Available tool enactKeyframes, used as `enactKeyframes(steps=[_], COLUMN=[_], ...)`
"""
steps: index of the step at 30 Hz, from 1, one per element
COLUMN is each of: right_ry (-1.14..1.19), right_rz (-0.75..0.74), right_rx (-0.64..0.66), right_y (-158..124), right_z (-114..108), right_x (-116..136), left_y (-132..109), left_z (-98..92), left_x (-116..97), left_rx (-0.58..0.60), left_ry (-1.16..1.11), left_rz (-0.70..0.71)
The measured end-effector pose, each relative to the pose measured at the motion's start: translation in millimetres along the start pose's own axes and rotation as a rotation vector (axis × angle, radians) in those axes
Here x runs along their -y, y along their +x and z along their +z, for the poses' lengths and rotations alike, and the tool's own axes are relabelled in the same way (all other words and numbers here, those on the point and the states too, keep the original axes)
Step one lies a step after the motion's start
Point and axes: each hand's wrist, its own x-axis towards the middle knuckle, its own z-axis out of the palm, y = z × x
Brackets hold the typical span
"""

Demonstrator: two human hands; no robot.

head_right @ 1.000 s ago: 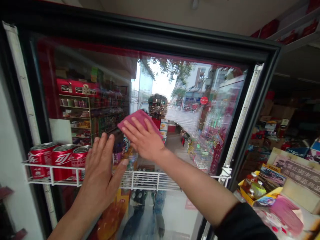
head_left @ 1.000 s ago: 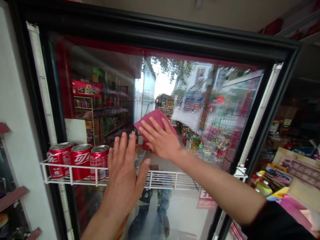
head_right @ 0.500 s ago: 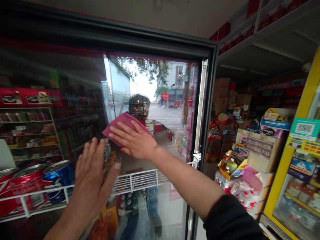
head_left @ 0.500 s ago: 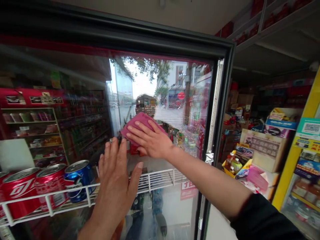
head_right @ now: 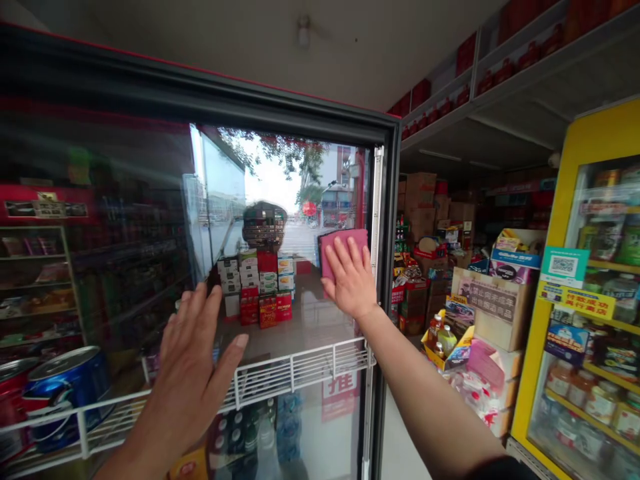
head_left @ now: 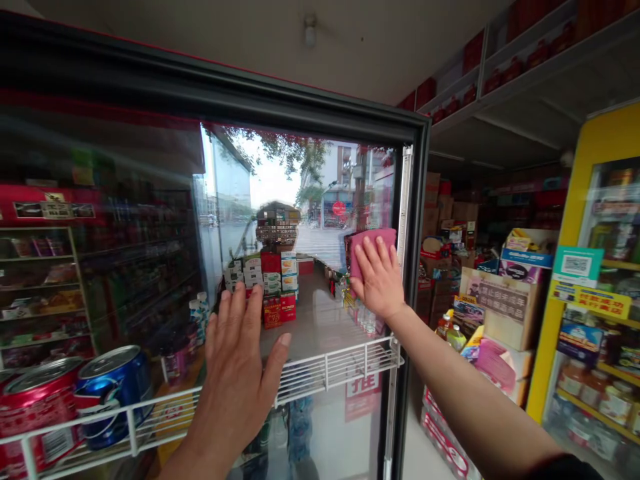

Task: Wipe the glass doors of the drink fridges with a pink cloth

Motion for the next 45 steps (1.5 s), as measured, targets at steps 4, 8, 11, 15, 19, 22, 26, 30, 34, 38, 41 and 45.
enactKeyframes(steps=[4,8,11,15,19,22,26,30,34,38,41,45], right_ry=[-0.007,-0.006,-0.012,0.002,0.032,0.084,0.197,0.383,0.698,1.178,1.509,2.014], right_rz=[0.178,0.322,0.402,0.467,0.471,0.392,0.325,0.240,0.215,0.349,0.548,0.928], right_rx=[-0.072,-0.142,-0.165,-0.179,-0.231,-0.259,-0.299,-0.263,-0.261,-0.244,-0.160,0.042], right_y=[6,22,33,45,56,66,80,86,87,88,84,66], right_z=[4,6,7,9,11,10,4,-10,-35,-71,-96,-113], right_x=[9,39,59,84,112,134,163,198,228,239,243,256], left_y=[-2,-6,-10,-16,-21,-24,-29,-34,-40,-47,-51,-55], left_z=[-9.3,-18.2,-22.8,-26.6,-30.9,-36.3,-46.1,-57.3,-70.7,-85.6,-94.8,-101.1], left_x=[15,31,41,52,60,62,60,55,51,47,43,40], left_rx=[-0.024,-0.039,-0.038,-0.039,-0.042,-0.048,-0.049,-0.024,0.032,0.051,0.052,0.030], left_ry=[0.015,0.010,-0.004,-0.037,-0.060,-0.073,-0.102,-0.151,-0.242,-0.343,-0.417,-0.597], left_rz=[-0.010,-0.025,-0.039,-0.055,-0.054,-0.069,-0.072,-0.105,-0.189,-0.277,-0.352,-0.498])
